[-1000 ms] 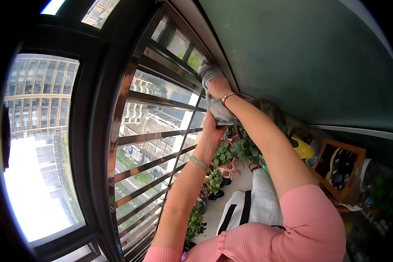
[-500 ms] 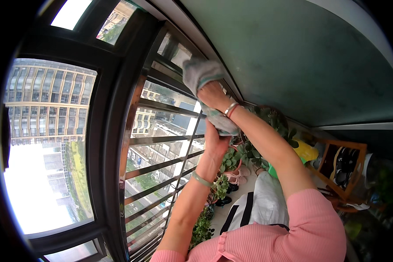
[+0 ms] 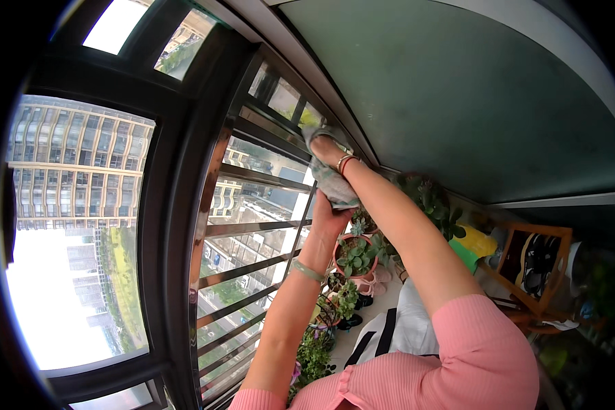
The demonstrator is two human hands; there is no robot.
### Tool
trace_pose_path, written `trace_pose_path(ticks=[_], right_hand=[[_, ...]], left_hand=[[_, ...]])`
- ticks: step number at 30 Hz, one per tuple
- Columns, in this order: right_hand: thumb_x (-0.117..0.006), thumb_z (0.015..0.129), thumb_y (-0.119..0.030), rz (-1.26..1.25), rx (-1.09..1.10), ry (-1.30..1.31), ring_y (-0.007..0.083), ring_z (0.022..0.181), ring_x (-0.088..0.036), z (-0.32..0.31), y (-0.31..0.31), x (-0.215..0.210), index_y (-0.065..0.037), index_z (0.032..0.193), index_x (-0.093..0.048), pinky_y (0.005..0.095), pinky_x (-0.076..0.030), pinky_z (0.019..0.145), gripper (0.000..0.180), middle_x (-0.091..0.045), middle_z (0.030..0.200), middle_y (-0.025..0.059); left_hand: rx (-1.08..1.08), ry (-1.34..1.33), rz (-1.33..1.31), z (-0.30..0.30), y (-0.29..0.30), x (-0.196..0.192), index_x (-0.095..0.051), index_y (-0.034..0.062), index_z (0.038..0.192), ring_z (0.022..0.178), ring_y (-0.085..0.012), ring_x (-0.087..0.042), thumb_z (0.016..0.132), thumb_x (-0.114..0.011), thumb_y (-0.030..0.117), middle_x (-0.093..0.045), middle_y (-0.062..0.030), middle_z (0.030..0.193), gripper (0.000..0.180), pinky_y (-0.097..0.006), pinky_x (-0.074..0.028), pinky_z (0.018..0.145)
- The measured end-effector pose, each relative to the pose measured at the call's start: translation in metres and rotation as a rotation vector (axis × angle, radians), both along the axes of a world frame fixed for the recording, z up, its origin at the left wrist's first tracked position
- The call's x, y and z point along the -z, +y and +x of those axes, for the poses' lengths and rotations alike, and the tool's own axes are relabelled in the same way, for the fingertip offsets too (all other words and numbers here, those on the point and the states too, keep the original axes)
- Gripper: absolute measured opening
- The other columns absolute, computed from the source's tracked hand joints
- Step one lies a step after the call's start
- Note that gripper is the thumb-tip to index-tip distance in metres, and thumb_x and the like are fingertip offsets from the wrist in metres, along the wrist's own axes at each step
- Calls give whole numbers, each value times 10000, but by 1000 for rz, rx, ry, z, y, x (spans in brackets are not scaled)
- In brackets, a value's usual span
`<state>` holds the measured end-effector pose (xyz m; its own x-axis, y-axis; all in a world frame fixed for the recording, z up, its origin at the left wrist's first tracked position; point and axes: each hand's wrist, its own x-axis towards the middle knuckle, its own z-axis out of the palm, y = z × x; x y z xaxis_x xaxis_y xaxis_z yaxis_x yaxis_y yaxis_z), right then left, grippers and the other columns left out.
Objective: The person cleans the metal window frame and glass panes of a balcony using a cloth. They wipe the vertical and horizontal bars of the frame, moving along the balcony's length. The person also uses a toothbrush to scrub the crevices of the window frame.
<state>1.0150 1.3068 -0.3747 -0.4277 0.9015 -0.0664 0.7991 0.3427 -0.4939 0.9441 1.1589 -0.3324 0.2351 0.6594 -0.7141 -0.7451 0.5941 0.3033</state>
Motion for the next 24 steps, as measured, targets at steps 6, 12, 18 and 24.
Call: trace_pose_path(ticks=[6, 12, 18, 24], right_hand=[[-389, 920, -111, 309, 409, 1037, 304, 1054, -549, -15, -43, 23, 27, 1136, -532, 349, -398, 947, 293, -603, 1058, 183], [-524, 892, -122, 192, 106, 1224, 273, 1138, -519, -40, -107, -79, -23, 1182, -545, 368, -397, 973, 307, -529, 1247, 152], [-526, 860, -96, 876, 9, 891, 341, 1067, -535, -81, -102, -132, -32, 1182, -538, 407, -424, 930, 329, -543, 1175, 189], [-513, 848, -98, 617, 62, 437, 335, 964, -568, -89, -95, -77, -40, 1107, -534, 420, -461, 830, 266, -551, 1097, 183]], left_hand=[[-111, 46, -87, 5, -30, 20, -482, 100, 1262, 1179, -268, -497, 973, -372, 379, -520, -68, 1289, 416, -439, -408, 999], [-321, 139, 69, 7, -73, -2, -455, 110, 1273, 1154, -241, -506, 961, -369, 473, -533, -51, 1256, 486, -426, -392, 993], [-419, 154, 230, -13, -63, -41, -427, 127, 1289, 1156, -199, -492, 976, -374, 445, -525, -27, 1245, 449, -372, -391, 979], [-389, 98, 85, -17, -62, 0, -475, 84, 1236, 1095, -278, -546, 951, -431, 433, -557, -102, 1205, 453, -464, -451, 935]])
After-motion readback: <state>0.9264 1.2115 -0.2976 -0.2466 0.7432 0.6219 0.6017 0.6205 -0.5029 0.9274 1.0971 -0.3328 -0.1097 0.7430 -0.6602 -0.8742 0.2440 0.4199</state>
